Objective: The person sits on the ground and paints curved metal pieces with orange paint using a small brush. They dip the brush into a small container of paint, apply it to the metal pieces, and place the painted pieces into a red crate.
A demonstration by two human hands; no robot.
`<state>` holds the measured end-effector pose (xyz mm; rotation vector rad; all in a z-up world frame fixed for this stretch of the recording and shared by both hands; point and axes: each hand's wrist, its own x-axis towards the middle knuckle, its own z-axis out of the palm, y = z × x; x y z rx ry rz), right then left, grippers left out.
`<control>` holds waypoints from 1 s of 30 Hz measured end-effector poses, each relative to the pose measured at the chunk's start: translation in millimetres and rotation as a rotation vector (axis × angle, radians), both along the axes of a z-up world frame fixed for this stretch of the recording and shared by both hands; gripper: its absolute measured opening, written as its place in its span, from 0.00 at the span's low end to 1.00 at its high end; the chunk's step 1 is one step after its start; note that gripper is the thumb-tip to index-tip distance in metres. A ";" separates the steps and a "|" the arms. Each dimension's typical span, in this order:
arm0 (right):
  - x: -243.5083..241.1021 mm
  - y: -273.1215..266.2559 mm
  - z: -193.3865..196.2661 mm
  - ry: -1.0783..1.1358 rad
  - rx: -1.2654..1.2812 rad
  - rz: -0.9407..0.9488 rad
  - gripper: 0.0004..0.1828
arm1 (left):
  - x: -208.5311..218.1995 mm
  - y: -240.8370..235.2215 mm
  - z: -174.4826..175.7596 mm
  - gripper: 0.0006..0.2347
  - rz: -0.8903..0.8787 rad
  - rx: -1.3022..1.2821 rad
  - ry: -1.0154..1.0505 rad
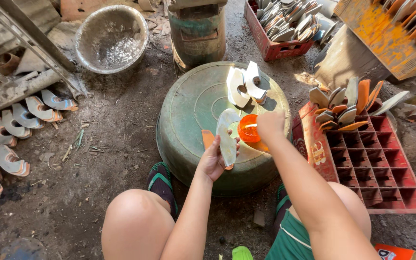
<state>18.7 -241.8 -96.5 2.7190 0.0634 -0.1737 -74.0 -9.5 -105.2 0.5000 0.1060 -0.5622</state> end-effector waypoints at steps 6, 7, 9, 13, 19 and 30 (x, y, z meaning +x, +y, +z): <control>-27.1 -51.4 69.0 -0.042 0.481 -0.231 0.14 | -0.8 -8.2 0.8 0.28 0.035 0.014 0.030; -35.8 -57.7 77.1 -0.100 0.487 -0.198 0.13 | -1.5 -9.6 0.9 0.28 0.044 0.019 0.035; -54.7 -69.2 86.8 -0.220 0.499 -0.134 0.12 | 0.3 -12.6 1.9 0.27 0.059 0.031 0.045; -82.1 -75.9 76.8 -0.508 0.510 0.134 0.11 | 0.7 -20.0 2.1 0.27 0.081 0.042 0.048; -96.0 -63.9 71.5 -0.457 0.518 0.075 0.10 | -2.7 -26.8 1.6 0.26 0.068 0.038 0.047; -118.0 -61.9 178.1 -0.825 0.681 0.233 0.07 | 2.6 -23.7 3.4 0.25 0.096 0.061 0.027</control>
